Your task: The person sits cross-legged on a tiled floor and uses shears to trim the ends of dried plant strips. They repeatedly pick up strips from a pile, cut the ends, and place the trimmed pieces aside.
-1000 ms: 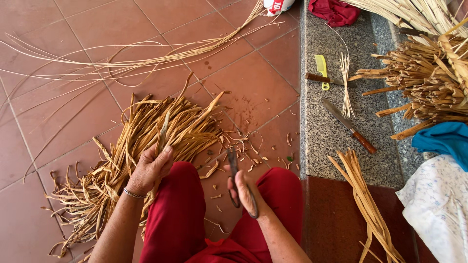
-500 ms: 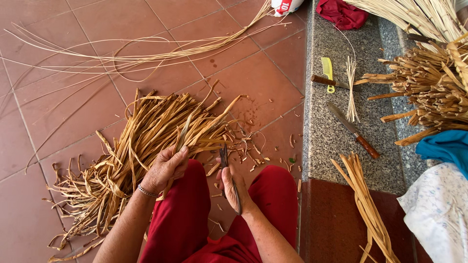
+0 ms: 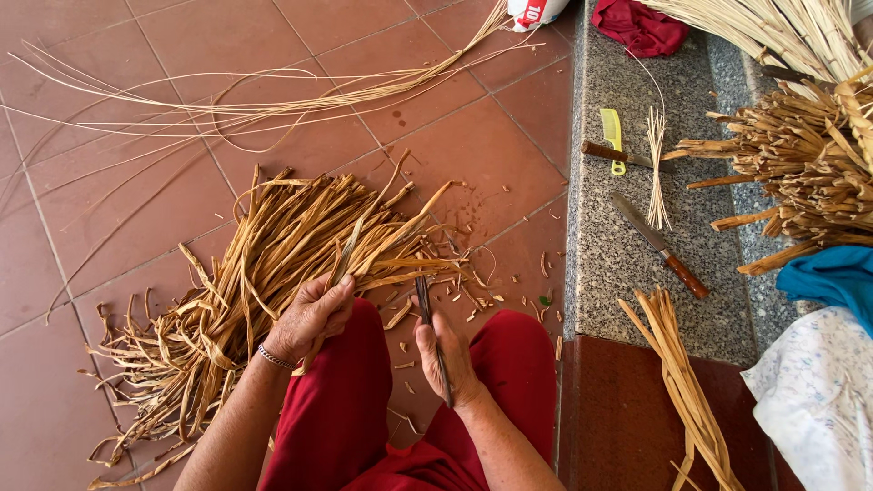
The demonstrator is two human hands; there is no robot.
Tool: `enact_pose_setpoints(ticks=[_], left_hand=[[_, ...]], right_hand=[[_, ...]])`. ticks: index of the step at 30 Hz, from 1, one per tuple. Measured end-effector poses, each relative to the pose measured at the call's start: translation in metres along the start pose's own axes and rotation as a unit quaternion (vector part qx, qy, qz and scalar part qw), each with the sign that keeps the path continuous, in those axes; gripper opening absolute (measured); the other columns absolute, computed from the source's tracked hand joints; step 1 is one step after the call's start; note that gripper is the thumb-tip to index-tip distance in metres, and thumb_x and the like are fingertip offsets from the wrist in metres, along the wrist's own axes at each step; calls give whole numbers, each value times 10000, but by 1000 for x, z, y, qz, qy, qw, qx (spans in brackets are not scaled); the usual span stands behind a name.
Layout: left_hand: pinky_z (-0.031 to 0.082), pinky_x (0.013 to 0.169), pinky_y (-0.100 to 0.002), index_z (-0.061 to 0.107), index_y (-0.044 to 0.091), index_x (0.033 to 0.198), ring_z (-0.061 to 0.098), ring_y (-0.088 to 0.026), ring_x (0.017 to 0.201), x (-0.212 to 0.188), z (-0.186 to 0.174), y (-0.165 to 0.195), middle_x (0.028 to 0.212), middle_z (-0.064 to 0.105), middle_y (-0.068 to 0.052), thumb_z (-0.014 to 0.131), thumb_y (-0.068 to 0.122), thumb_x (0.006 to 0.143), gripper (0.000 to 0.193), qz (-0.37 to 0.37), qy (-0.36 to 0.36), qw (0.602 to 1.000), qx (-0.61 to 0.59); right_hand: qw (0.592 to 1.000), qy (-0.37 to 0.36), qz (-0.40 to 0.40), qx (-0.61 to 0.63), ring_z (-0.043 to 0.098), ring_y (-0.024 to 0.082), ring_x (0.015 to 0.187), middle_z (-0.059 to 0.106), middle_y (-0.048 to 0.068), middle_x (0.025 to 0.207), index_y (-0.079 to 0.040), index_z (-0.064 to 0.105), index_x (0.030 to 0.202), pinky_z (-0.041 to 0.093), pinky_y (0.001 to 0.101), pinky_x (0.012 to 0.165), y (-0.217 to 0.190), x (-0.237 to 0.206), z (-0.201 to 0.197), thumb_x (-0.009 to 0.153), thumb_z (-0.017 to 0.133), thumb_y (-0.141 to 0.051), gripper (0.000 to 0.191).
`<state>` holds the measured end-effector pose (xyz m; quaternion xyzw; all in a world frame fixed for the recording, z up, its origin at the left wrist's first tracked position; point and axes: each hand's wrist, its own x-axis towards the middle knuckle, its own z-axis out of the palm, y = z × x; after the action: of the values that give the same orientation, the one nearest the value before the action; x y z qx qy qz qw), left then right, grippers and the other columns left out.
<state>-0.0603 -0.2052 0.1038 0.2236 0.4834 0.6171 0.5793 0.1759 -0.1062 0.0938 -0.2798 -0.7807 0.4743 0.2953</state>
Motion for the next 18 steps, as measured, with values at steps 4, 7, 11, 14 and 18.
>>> enact_pose_setpoints(ticks=[4, 7, 11, 14, 18], left_hand=[[269, 413, -234, 498, 144, 777, 319, -54, 488, 4, -2, -1, 617, 410, 53, 576, 305, 1043, 321, -7, -2, 1000, -2], [281, 428, -239, 520, 136, 787, 329, -56, 503, 3, -1, -6, 623, 417, 53, 583, 307, 1048, 318, -20, 3, 1000, 1], [263, 414, -239, 557, 125, 801, 308, -56, 487, 1, -4, -8, 605, 409, 55, 588, 308, 1037, 301, -23, -14, 1000, 1], [259, 416, -239, 579, 119, 822, 306, -54, 493, 0, -7, -9, 615, 412, 62, 590, 302, 1028, 276, -30, -23, 999, 0], [267, 419, -236, 577, 119, 829, 308, -55, 492, 0, -11, -12, 609, 419, 53, 590, 310, 1044, 288, -21, -31, 999, 1]], right_hand=[[997, 20, -73, -19, 632, 174, 795, 610, 60, 898, -14, 543, 1434, 545, 309, 728, 1, -3, 1, 1057, 381, -646, 753], [998, 42, -55, 5, 617, 158, 806, 604, 46, 931, -13, 524, 1456, 544, 294, 724, 5, -3, 2, 1062, 377, -655, 768], [996, 25, 24, 84, 567, 111, 738, 598, 29, 922, -23, 512, 1464, 507, 267, 648, 14, 2, -7, 1030, 378, -659, 782], [993, 4, 53, 106, 538, 81, 673, 587, 11, 861, -43, 519, 1456, 475, 251, 594, 20, 4, -11, 1019, 339, -672, 787], [990, 6, 92, 111, 502, 84, 578, 532, 5, 715, -24, 563, 1341, 428, 257, 512, 27, 2, -10, 1006, 349, -675, 763]])
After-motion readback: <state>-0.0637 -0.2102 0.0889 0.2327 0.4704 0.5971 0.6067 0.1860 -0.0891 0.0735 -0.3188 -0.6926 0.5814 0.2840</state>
